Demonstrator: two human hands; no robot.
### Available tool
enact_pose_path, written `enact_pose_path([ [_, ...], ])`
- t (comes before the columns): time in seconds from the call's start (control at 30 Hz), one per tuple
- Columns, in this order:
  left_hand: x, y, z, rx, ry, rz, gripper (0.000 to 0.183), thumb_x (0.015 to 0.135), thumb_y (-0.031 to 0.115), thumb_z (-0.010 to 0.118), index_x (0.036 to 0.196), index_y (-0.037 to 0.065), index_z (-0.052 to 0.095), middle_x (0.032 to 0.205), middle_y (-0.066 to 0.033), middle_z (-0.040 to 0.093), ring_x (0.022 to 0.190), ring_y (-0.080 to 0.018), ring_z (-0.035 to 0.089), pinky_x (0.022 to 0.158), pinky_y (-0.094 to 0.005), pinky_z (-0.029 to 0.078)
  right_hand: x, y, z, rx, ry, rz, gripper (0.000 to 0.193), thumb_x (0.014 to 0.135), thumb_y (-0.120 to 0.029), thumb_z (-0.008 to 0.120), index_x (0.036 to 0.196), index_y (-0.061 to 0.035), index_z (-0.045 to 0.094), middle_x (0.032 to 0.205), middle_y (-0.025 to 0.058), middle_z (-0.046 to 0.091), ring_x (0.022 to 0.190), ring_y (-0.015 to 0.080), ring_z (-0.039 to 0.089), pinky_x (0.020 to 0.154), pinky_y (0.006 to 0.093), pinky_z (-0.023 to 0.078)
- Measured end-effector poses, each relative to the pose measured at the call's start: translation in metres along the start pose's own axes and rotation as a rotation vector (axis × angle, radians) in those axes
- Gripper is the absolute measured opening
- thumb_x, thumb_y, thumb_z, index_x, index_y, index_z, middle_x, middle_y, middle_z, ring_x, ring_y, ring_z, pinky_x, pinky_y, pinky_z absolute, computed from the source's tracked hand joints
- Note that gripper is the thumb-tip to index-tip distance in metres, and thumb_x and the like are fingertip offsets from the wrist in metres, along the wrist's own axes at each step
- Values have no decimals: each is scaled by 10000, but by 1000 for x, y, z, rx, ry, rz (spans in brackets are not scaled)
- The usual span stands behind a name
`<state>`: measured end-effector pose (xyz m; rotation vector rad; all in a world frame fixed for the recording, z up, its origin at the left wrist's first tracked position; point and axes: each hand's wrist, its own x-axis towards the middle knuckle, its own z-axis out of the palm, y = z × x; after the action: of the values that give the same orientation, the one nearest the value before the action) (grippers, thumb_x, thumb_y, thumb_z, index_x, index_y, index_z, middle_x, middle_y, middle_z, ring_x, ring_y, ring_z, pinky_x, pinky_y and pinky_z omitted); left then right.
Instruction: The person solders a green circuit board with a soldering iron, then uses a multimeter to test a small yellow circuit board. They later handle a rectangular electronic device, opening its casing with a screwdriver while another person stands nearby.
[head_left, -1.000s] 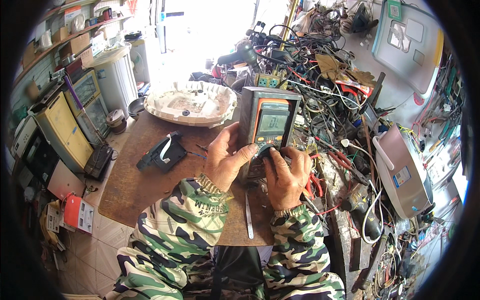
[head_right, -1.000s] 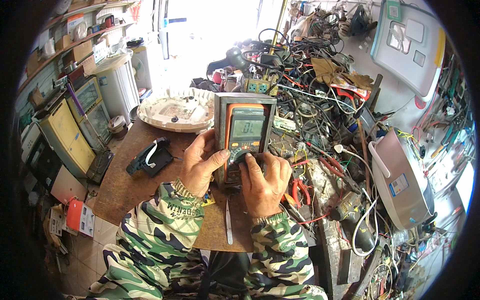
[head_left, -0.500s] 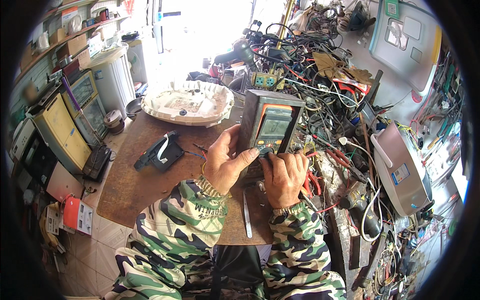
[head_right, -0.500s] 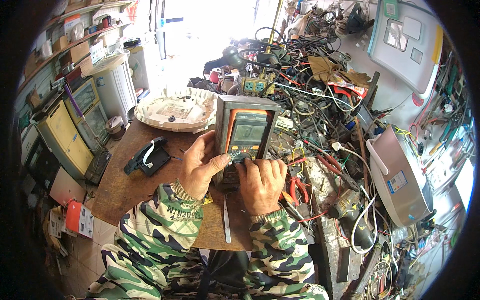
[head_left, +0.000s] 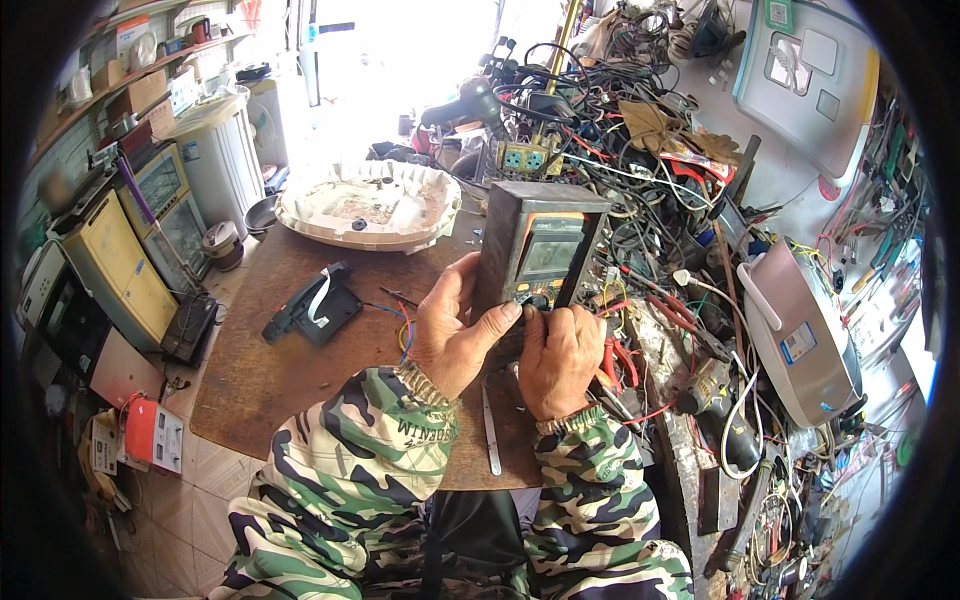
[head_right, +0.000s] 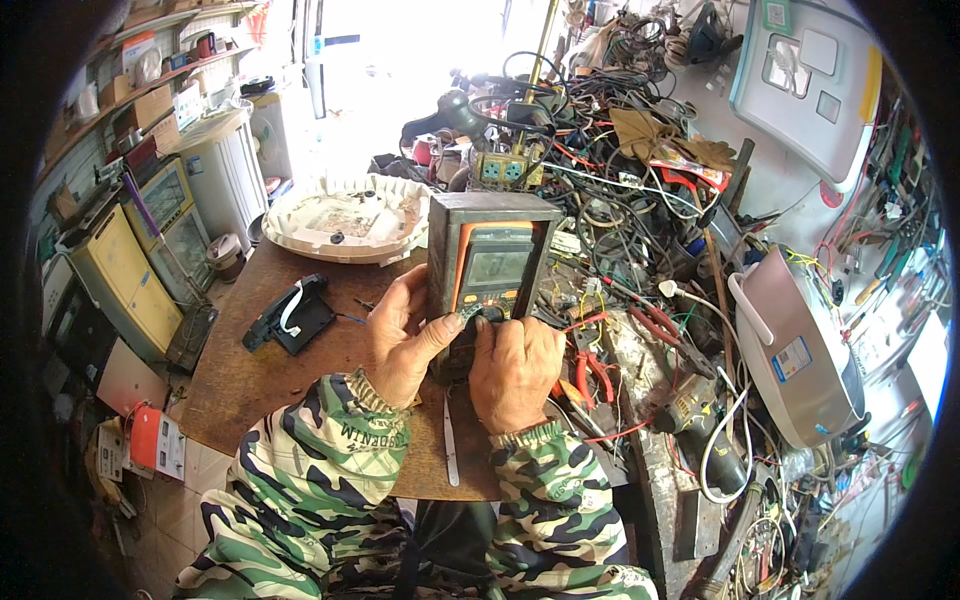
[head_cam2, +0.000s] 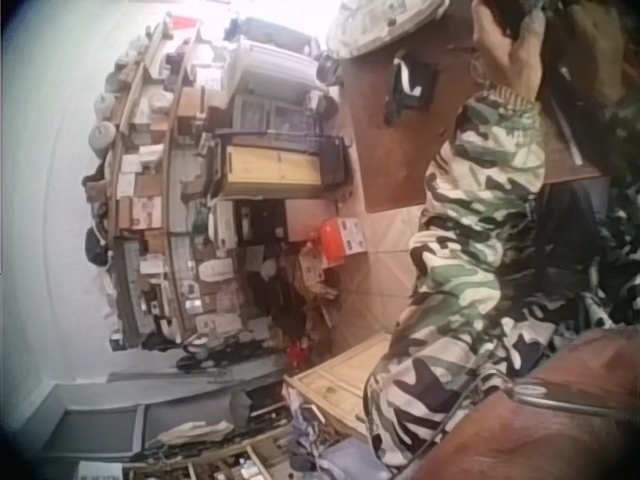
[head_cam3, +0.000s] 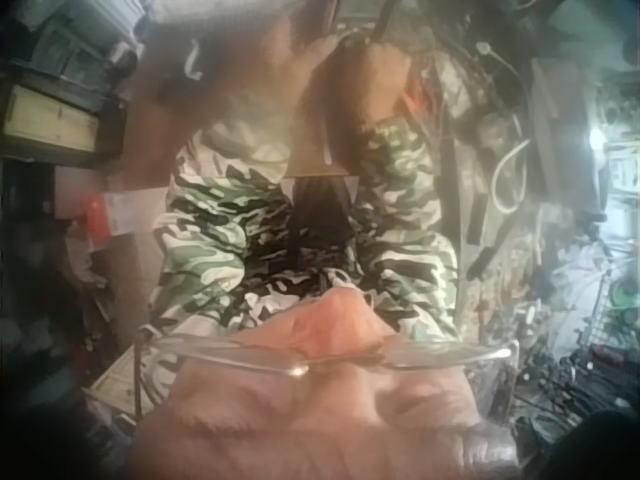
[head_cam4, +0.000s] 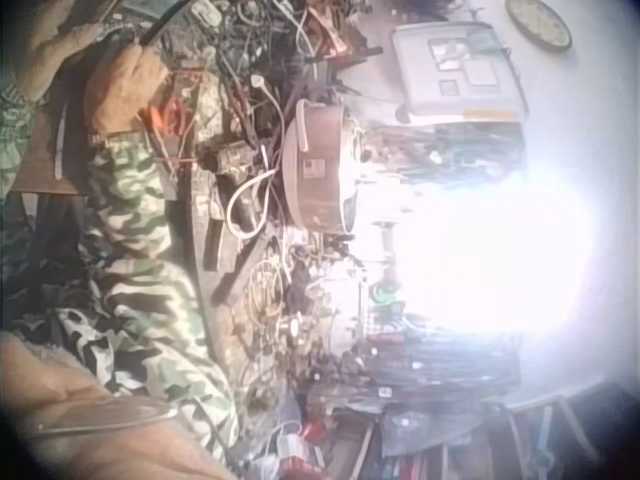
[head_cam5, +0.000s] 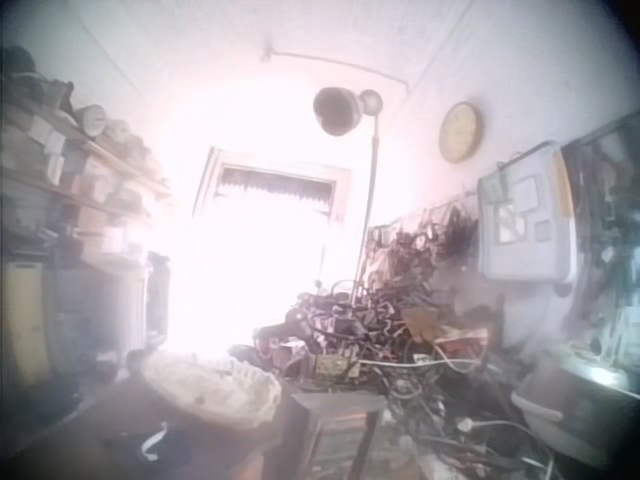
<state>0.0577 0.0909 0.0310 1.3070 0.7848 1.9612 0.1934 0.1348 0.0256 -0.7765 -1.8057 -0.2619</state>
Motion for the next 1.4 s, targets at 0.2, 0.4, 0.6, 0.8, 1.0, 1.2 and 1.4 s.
enact_pose_path([
  [0.2, 0, -1, 1, 2, 4, -9, 622, 947, 43, 743, 1465, -72, 418, 1381, -143, 594, 1258, -188, 587, 1084, -338, 473, -4, 2, 5, 22, -3, 75, 285, 885, -130, 766, 763, -51, 521, 746, 140, 531, 723, 377, 538, 704, 476, 405],
  [0.4, 0, -1, -1, 36, 12, 7, 596, 950, 40, 738, 1449, -77, 434, 1360, -143, 611, 1242, -186, 597, 1074, -336, 480, -4, 1, 5, 39, -2, 90, 218, 914, -79, 735, 787, -37, 562, 749, 137, 567, 701, 381, 533, 668, 476, 395],
  [0.6, 4, 1, -7, -61, -1, -95, 596, 954, 57, 735, 1454, -80, 443, 1372, -149, 613, 1250, -189, 596, 1078, -336, 476, 3, 4, -3, 98, 155, 17, 243, 853, -108, 777, 1052, -22, 667, 982, 149, 647, 898, 365, 603, 815, 460, 457],
  [0.8, 0, 6, -3, 5, -88, -140, 608, 954, 63, 735, 1462, -87, 437, 1395, -157, 602, 1287, -199, 581, 1108, -341, 454, 10, 11, -12, 110, 77, 70, 675, 828, -147, 777, 1446, -10, 543, 1507, 299, 425, 1380, 476, 427, 1148, 556, 327],
  [1.0, -1, 1, -6, 131, -227, -88, 655, 944, 62, 747, 1484, -80, 405, 1415, -157, 587, 1302, -195, 571, 1108, -344, 454, 16, 29, -12, 169, 123, 118, 685, 835, -123, 729, 1481, -26, 524, 1596, 319, 317, 1465, 482, 347, 1197, 545, 273],
  [1.2, -3, 0, -2, 154, -191, -59, 606, 925, 72, 765, 1427, -87, 465, 1374, -162, 610, 1293, -204, 576, 1113, -351, 440, 19, 29, -16, 205, 112, 134, 657, 827, -110, 716, 1458, -31, 554, 1601, 320, 308, 1476, 483, 332, 1207, 532, 264],
  [1.4, 0, -4, -5, 168, -166, -46, 657, 943, 68, 755, 1481, -83, 410, 1423, -158, 582, 1307, -201, 570, 1116, -348, 449, 22, 23, -18, 217, 69, 134, 624, 823, -85, 707, 1435, -55, 584, 1585, 315, 334, 1468, 477, 348, 1205, 530, 274],
])
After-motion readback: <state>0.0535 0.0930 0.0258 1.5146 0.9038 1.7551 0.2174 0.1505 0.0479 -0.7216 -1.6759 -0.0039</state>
